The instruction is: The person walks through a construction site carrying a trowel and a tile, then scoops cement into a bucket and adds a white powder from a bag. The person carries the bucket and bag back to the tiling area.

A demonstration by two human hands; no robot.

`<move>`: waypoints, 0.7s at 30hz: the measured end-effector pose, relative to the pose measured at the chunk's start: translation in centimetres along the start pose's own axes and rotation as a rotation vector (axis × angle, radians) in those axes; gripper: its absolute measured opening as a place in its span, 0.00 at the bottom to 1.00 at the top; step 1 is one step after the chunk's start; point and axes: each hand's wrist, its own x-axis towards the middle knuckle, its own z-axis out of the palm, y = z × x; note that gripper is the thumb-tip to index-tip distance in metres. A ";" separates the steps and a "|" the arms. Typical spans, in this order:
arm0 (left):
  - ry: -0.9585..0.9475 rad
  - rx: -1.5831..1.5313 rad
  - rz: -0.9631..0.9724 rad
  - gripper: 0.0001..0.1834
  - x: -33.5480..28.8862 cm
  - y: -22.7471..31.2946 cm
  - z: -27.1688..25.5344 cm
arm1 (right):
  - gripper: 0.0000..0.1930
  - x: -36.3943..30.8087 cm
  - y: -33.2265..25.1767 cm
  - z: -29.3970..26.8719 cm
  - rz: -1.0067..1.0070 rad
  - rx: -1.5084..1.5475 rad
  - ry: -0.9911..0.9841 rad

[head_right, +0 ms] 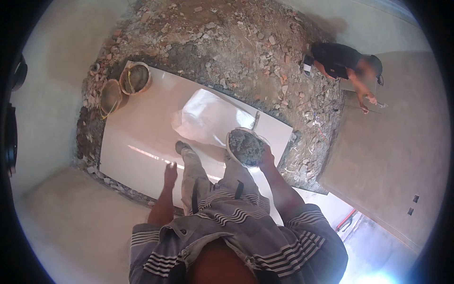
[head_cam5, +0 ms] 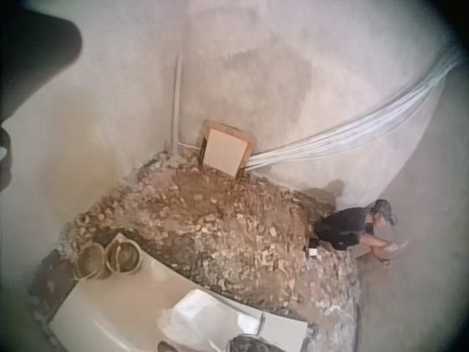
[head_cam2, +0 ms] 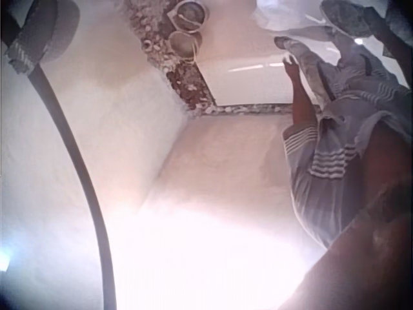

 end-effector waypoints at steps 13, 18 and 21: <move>-0.522 0.437 -0.297 0.51 -7.5 3.8 2.2 | 0.13 1.1 2.3 13.9 0.056 -0.091 -0.152; -0.422 0.554 -0.465 0.54 -7.4 5.5 2.8 | 0.13 3.8 2.5 19.2 -0.007 -0.113 -0.227; -0.384 0.569 -0.467 0.55 -7.4 4.3 3.2 | 0.14 5.6 3.0 23.2 -0.037 -0.075 -0.199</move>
